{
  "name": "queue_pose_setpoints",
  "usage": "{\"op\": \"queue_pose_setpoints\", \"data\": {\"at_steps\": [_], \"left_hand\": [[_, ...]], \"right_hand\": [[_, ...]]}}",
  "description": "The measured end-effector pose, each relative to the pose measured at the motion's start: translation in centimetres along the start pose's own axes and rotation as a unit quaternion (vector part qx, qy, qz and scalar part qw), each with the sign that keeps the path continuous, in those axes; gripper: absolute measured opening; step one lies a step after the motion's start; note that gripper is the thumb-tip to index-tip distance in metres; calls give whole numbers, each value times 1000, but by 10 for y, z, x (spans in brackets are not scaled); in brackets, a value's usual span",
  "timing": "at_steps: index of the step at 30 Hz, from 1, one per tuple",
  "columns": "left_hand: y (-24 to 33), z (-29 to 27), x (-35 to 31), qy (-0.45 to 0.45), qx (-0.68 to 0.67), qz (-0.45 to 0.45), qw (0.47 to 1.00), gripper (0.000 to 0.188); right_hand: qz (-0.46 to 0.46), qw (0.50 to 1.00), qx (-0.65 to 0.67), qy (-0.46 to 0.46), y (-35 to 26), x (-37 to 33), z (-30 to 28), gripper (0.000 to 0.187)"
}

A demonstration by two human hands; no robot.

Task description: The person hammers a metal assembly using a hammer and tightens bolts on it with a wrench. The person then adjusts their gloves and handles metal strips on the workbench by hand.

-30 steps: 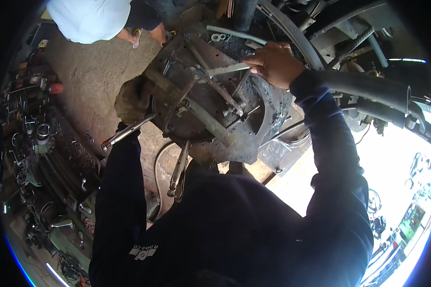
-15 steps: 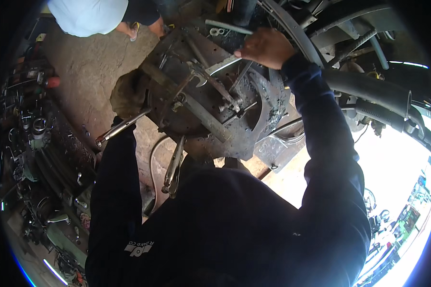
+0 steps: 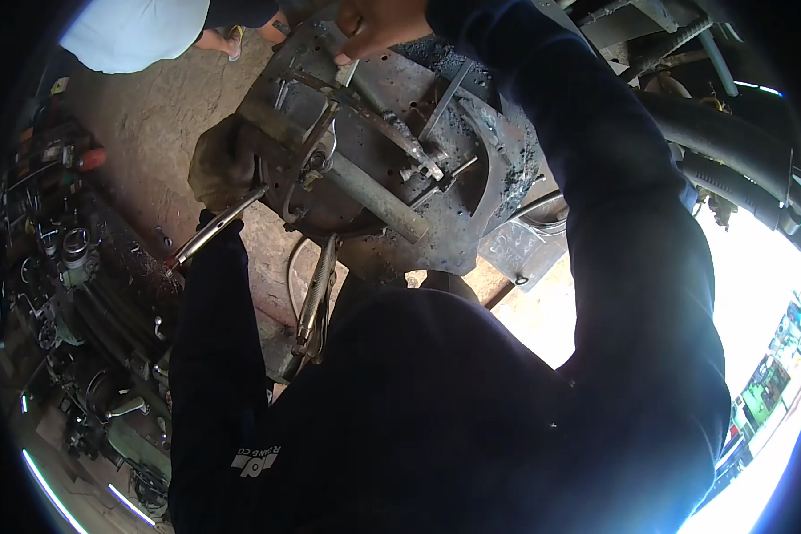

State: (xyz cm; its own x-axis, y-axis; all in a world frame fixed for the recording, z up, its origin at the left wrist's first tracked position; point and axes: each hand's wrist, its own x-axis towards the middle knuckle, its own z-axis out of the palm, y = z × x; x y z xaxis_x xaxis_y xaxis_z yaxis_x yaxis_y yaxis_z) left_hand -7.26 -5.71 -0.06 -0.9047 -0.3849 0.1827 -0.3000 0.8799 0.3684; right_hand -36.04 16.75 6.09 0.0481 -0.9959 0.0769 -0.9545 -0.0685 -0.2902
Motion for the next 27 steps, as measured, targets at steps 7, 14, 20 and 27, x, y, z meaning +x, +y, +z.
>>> {"op": "queue_pose_setpoints", "data": {"at_steps": [7,14,20,27], "left_hand": [[3,-1,0,31,-12,17,999,27],[-9,5,-2,53,-7,-4,999,32],[-8,6,-3,62,6,26,998,34],[-13,-2,-6,99,-43,58,992,38]], "right_hand": [[31,998,-49,-27,-26,-13,-1,42],[76,993,-34,78,-62,-85,45,23],[186,965,69,174,-120,-130,69,11],[161,965,-98,183,-82,-146,57,9]]}}
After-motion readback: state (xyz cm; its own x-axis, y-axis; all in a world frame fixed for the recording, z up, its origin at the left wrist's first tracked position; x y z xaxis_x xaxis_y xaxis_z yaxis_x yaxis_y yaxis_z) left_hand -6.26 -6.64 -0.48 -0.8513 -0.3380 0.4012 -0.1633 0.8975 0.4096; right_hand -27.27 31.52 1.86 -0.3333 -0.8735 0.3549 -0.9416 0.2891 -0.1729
